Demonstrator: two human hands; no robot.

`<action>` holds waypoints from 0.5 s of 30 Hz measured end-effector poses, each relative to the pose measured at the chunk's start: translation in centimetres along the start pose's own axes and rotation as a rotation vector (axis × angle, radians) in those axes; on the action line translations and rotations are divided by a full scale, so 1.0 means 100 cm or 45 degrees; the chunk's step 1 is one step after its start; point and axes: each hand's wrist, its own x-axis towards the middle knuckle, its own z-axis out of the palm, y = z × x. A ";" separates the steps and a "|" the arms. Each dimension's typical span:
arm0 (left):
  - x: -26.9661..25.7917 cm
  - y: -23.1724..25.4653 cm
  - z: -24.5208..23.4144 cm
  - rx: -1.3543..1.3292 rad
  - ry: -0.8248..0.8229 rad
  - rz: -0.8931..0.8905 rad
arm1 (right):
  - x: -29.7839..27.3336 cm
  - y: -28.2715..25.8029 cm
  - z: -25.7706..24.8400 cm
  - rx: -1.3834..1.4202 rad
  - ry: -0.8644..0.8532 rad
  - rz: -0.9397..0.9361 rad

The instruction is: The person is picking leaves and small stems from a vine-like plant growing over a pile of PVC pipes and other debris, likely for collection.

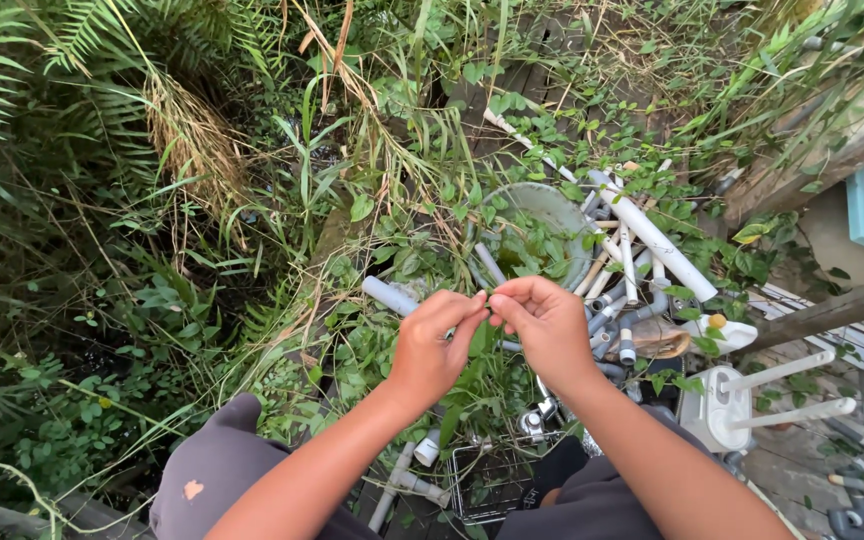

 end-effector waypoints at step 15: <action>0.005 -0.008 -0.007 0.065 -0.120 -0.013 | 0.006 -0.025 -0.006 -0.079 -0.023 -0.069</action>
